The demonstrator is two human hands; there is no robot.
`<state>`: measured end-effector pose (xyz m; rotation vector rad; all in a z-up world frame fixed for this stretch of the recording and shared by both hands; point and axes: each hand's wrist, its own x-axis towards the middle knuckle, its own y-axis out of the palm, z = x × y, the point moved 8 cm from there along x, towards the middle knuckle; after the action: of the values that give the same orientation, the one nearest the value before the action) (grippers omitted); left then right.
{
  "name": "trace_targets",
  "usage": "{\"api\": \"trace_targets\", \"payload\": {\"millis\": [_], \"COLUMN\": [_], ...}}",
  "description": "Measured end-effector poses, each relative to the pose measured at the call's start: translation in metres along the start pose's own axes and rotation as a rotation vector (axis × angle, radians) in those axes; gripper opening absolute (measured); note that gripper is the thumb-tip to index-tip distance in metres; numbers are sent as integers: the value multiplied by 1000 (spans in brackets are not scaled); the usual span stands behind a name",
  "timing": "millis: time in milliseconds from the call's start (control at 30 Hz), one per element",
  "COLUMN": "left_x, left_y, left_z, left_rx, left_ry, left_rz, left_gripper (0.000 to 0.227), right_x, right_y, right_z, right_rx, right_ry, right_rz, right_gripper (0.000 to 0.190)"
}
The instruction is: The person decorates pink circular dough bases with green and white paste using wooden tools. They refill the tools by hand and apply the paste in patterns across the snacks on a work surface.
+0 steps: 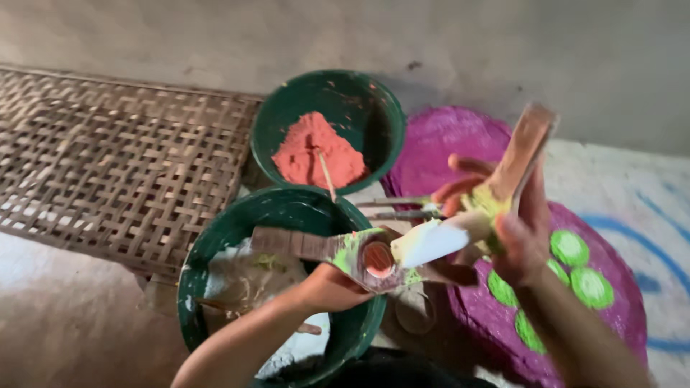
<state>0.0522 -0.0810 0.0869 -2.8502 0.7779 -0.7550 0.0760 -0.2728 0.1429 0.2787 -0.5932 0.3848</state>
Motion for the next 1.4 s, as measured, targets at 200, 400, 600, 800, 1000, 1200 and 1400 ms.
{"api": "trace_targets", "payload": {"millis": [200, 400, 600, 800, 1000, 1200, 1400], "left_x": [-1, -6, 29, 111, 140, 172, 191], "left_y": [43, 121, 173, 207, 228, 223, 199], "left_z": [18, 36, 62, 33, 43, 163, 218], "left_rx": [363, 246, -102, -588, -1498, -1622, -1672], "left_ry": [-299, -190, -270, -167, 141, 99, 136], "left_rz": [274, 527, 516, 471, 9, -235, -169], "left_gripper": [25, 41, 60, 84, 89, 43, 34], "right_x": [-78, -113, -151, -225, -278, -232, -210], "right_y": [41, 41, -62, -183, -248, -304, -314], "right_z": [64, 54, 52, 37, 2, -40, -85], "right_rx": [-806, -868, -537, 163, 124, -386, -717], "right_ry": [-531, -296, 172, 895, 1417, 1388, 1226], "right_rz": [344, 257, 131, 408, 329, 245, 170], "right_gripper": [45, 46, 80, 88, 88, 86, 83]}}
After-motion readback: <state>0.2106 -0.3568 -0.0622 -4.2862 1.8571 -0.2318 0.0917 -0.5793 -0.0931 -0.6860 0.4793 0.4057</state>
